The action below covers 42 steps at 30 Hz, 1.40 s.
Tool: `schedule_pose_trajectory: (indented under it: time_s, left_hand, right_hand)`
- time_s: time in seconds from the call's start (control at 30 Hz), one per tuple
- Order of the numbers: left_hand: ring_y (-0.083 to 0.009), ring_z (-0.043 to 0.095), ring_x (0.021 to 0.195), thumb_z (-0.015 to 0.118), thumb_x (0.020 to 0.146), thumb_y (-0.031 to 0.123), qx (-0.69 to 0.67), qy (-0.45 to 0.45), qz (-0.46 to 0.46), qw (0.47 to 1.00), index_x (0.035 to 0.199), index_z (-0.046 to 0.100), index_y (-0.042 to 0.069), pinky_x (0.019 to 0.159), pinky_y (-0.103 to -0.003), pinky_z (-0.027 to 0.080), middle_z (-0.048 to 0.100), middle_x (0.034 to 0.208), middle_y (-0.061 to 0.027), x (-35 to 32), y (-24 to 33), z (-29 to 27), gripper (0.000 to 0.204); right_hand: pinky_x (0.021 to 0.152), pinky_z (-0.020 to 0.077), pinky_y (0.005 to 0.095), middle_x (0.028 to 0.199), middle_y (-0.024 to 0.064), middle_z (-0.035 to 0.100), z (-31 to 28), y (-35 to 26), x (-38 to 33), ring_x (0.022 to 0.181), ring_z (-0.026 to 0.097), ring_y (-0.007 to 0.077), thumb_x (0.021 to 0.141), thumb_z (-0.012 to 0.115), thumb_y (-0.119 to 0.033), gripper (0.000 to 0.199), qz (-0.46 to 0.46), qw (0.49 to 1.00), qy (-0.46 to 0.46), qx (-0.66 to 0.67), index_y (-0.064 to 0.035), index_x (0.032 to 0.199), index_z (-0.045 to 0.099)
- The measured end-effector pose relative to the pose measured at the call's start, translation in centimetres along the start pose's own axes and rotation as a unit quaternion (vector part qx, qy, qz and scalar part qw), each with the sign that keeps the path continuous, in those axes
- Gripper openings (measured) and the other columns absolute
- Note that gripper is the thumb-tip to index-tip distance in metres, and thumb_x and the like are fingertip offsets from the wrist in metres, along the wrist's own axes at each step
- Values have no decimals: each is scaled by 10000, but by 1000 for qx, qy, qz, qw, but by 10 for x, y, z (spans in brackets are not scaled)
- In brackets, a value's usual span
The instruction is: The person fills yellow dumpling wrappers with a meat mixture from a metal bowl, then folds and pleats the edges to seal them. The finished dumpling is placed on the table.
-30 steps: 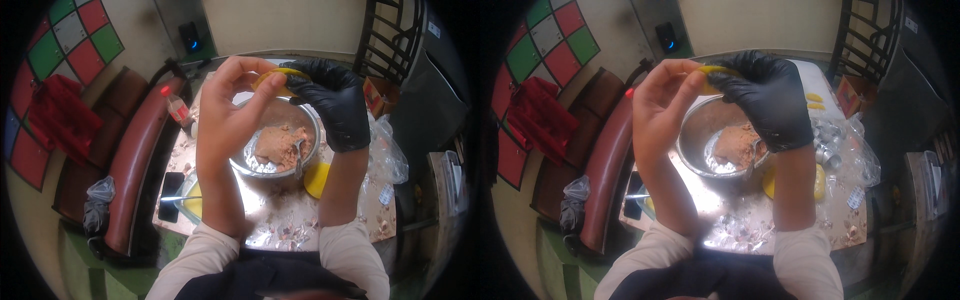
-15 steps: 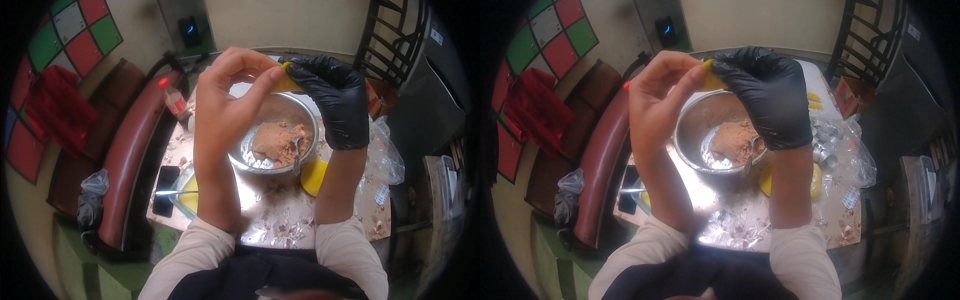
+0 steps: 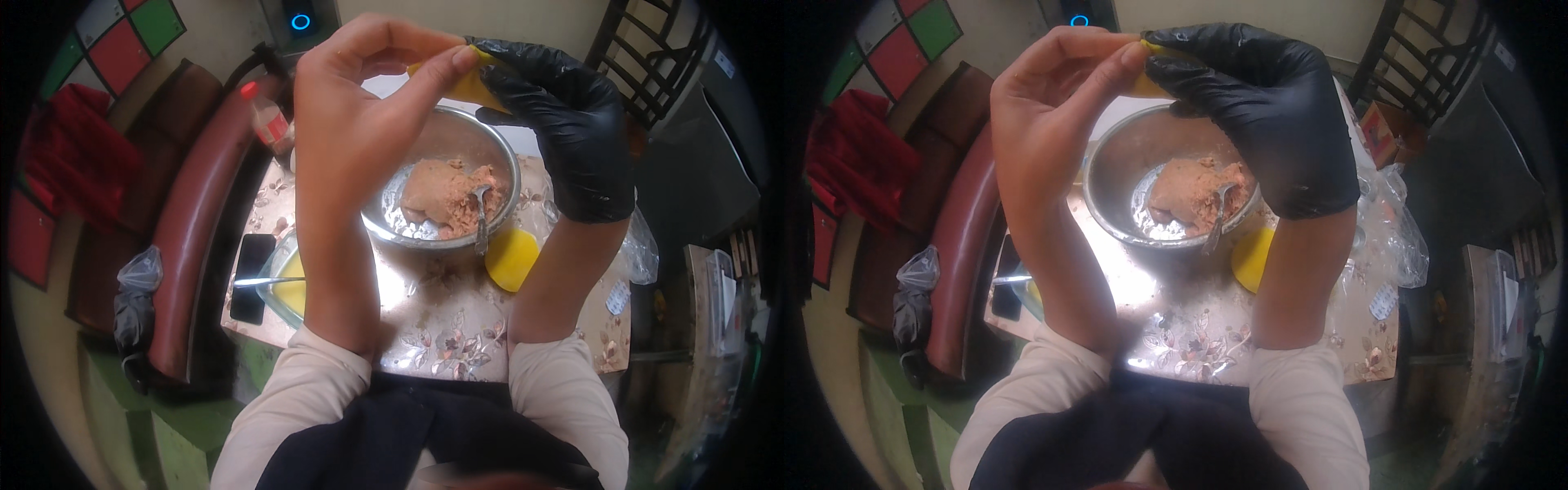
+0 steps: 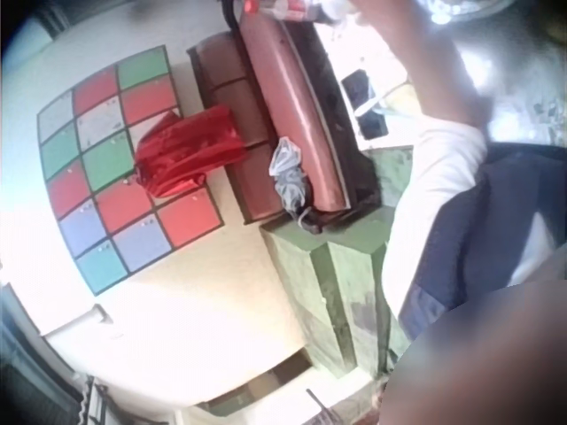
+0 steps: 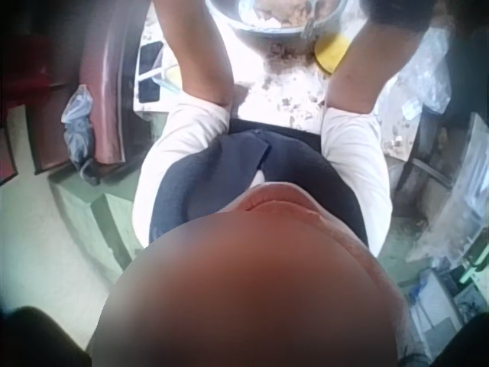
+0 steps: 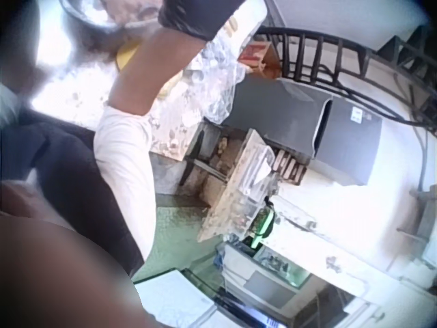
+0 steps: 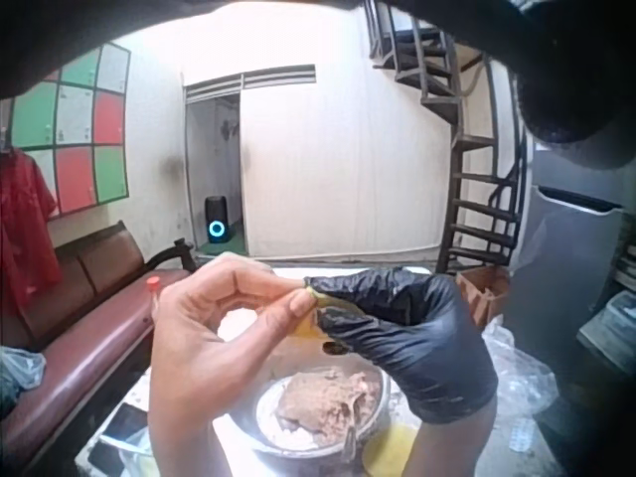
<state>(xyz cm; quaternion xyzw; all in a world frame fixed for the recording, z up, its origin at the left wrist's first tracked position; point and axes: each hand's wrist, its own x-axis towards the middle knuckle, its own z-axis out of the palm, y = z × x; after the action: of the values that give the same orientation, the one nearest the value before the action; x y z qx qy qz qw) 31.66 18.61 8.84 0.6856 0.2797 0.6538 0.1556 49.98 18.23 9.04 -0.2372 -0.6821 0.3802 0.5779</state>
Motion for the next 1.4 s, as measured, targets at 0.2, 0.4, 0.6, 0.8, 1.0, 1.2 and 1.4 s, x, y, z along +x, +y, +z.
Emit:
schedule_pose_trajectory:
  time_s: [0.2, 0.4, 0.6, 0.8, 1.0, 1.2, 1.4]
  left_hand:
    - [-143, 674, 812, 689, 876, 111, -75, 8, -169, 983, 1073, 634, -62, 723, -225, 539, 692, 921, -121, 4, 25, 12, 268]
    - [-134, 671, 747, 651, 905, 98, -74, -79, -154, 982, 1070, 646, -50, 661, -200, 519, 697, 851, -124, 1, 23, 2, 222]
    - [-129, 669, 803, 623, 925, 130, -48, -92, -80, 991, 1063, 659, -16, 721, -205, 518, 699, 882, -111, 4, 4, 2, 204]
    - [-134, 667, 750, 683, 853, 151, -75, -14, -53, 996, 970, 701, 6, 647, -228, 518, 708, 836, -82, -2, -4, 7, 187]
    - [-122, 666, 736, 708, 850, 177, -94, -12, -62, 994, 965, 686, -1, 664, -221, 513, 704, 825, -85, -1, -1, 8, 213]
    - [-128, 651, 761, 715, 828, 156, -89, -18, -66, 994, 919, 683, 0, 724, -246, 497, 677, 856, -65, 0, -2, 5, 183]
    - [-131, 643, 759, 733, 803, 143, -65, -12, -34, 997, 866, 705, 9, 741, -252, 490, 660, 847, -55, 1, -1, 3, 151]
  right_hand:
    - [825, 578, 335, 1071, 123, 679, 1, -2, 1, 961, 672, 221, 844, 694, -42, 278, -38, 996, -2, -85, -11, 1119, 666]
    - [823, 559, 281, 1015, 124, 679, 9, -15, 0, 906, 663, 185, 824, 722, -47, 296, -26, 998, 50, -29, 11, 1102, 638]
    - [846, 551, 295, 1046, 128, 679, 11, -11, 2, 907, 662, 196, 813, 731, -43, 303, 12, 996, 79, -44, 2, 1099, 641]
    - [781, 572, 292, 949, 116, 704, 3, 2, 4, 842, 686, 185, 850, 703, -71, 179, -1, 995, 95, -33, 4, 1013, 700]
    - [764, 551, 266, 893, 110, 708, 15, 1, 4, 785, 680, 168, 858, 702, -87, 164, -25, 989, 138, -55, 16, 985, 705]
    - [783, 543, 277, 922, 110, 708, 19, -2, 2, 818, 679, 178, 855, 711, -115, 178, -18, 989, 124, -73, -3, 994, 710]
    - [761, 533, 268, 904, 104, 712, 21, -3, 1, 800, 675, 174, 859, 708, -125, 178, -36, 990, 118, -64, -8, 993, 713]
